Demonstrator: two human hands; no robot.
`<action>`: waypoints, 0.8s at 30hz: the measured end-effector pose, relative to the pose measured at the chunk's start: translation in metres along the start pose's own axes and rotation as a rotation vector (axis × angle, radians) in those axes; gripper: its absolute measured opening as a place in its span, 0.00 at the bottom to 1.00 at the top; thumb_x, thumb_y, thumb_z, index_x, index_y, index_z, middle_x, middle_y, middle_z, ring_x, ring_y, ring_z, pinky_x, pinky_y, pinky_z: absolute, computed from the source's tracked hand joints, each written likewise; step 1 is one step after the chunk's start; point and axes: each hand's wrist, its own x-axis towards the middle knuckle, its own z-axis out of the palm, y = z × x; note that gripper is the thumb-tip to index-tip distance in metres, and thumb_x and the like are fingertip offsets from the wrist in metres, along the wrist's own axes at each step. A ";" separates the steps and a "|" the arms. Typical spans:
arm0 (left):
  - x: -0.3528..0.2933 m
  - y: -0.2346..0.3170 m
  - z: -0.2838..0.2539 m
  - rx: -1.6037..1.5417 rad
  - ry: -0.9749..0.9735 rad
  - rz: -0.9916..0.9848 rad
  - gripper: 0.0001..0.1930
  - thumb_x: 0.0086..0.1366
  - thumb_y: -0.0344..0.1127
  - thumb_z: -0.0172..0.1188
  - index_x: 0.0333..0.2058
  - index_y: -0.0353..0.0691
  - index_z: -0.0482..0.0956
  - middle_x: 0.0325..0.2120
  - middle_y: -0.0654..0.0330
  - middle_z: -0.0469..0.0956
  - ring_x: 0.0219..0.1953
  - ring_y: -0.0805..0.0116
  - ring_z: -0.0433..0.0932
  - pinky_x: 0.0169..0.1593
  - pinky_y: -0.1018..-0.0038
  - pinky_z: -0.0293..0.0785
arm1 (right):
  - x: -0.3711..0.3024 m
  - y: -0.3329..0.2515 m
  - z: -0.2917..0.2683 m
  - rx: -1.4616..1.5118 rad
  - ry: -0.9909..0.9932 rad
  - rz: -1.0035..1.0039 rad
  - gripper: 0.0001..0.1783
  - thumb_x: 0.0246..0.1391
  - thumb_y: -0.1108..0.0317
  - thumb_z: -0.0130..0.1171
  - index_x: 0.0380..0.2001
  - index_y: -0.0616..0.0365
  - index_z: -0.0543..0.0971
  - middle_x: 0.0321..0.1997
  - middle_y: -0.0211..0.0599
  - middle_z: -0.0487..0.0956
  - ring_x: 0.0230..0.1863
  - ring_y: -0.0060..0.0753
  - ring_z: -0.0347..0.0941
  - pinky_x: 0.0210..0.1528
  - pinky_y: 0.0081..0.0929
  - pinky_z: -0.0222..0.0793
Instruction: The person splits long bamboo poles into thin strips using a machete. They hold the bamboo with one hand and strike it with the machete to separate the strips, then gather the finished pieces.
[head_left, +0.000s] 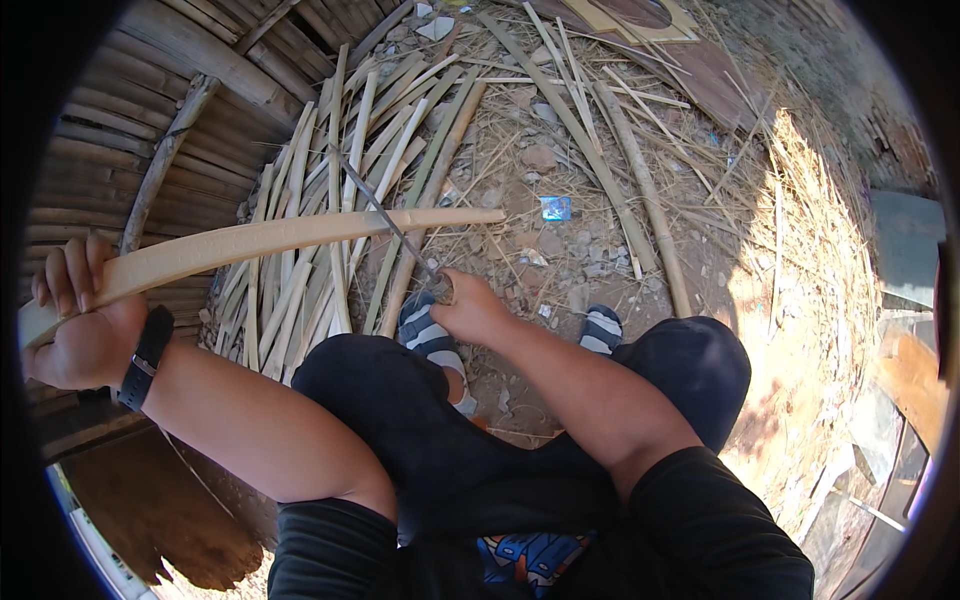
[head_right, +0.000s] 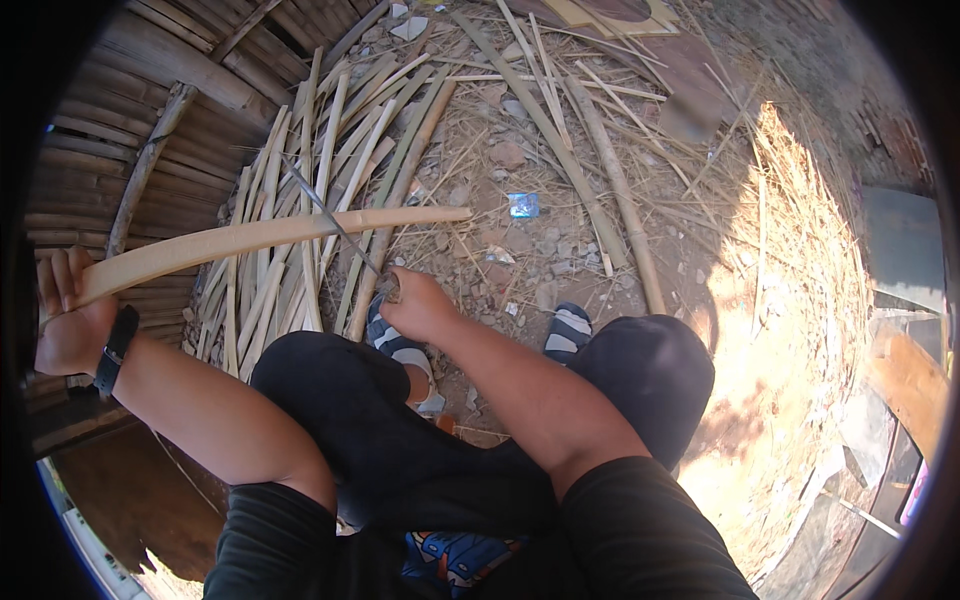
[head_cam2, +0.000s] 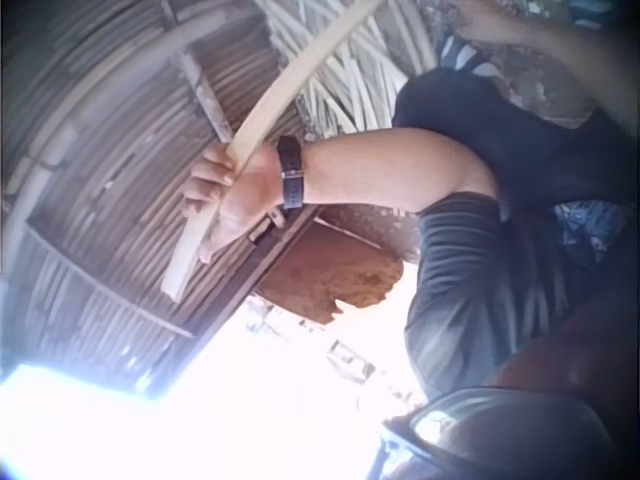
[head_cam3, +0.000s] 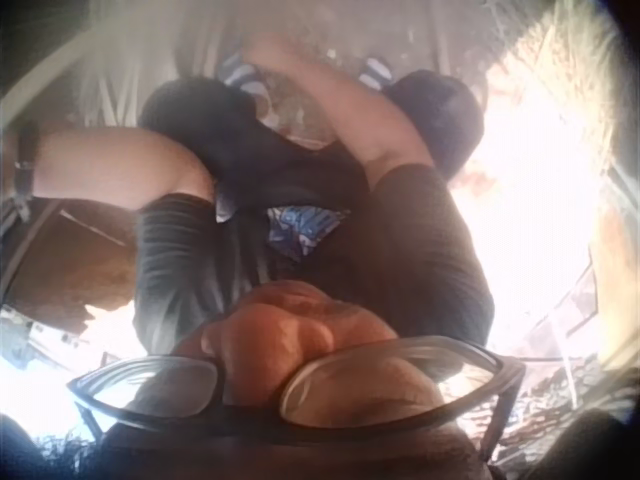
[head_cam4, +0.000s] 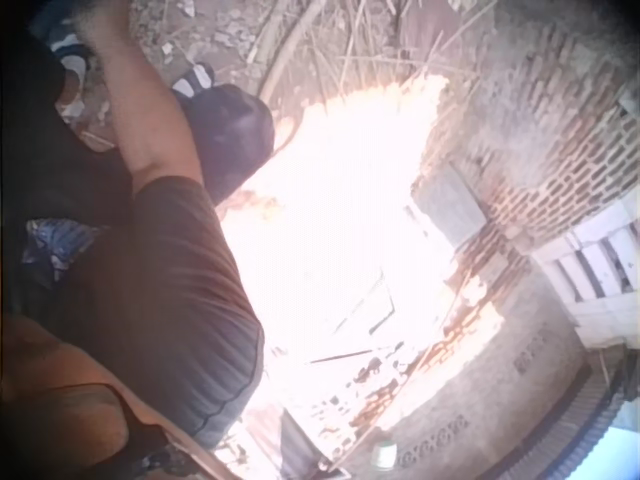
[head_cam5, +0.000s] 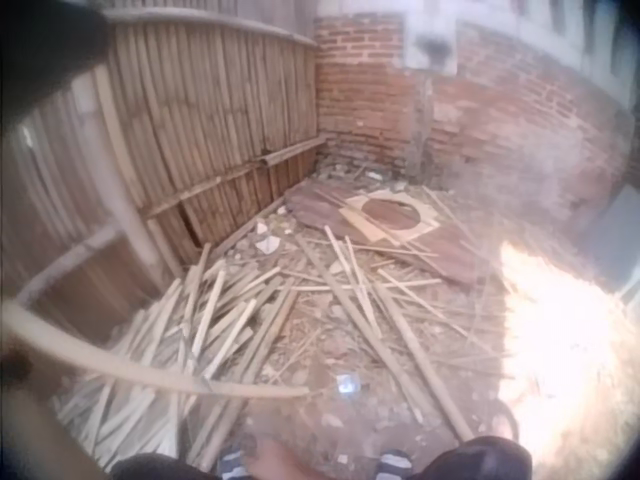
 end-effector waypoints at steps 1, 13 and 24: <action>0.001 0.002 0.006 0.003 -0.025 -0.019 0.23 0.55 0.61 0.50 0.25 0.44 0.64 0.14 0.67 0.60 0.14 0.76 0.56 0.23 0.78 0.54 | 0.003 -0.015 0.002 0.012 -0.013 -0.029 0.31 0.42 0.65 0.62 0.52 0.68 0.74 0.37 0.60 0.81 0.41 0.56 0.79 0.47 0.40 0.73; -0.001 0.000 0.031 -0.016 -0.031 -0.043 0.16 0.54 0.50 0.50 0.22 0.45 0.63 0.14 0.67 0.59 0.14 0.76 0.55 0.24 0.78 0.54 | 0.010 0.036 -0.011 0.038 -0.040 0.167 0.29 0.42 0.65 0.62 0.51 0.67 0.75 0.39 0.60 0.80 0.43 0.58 0.78 0.48 0.41 0.73; -0.003 0.006 0.030 -0.030 -0.101 -0.043 0.19 0.52 0.57 0.53 0.23 0.47 0.64 0.13 0.69 0.60 0.13 0.77 0.57 0.24 0.78 0.54 | 0.023 -0.040 -0.014 0.032 -0.024 -0.113 0.25 0.42 0.65 0.61 0.44 0.69 0.77 0.34 0.61 0.80 0.42 0.57 0.78 0.48 0.42 0.73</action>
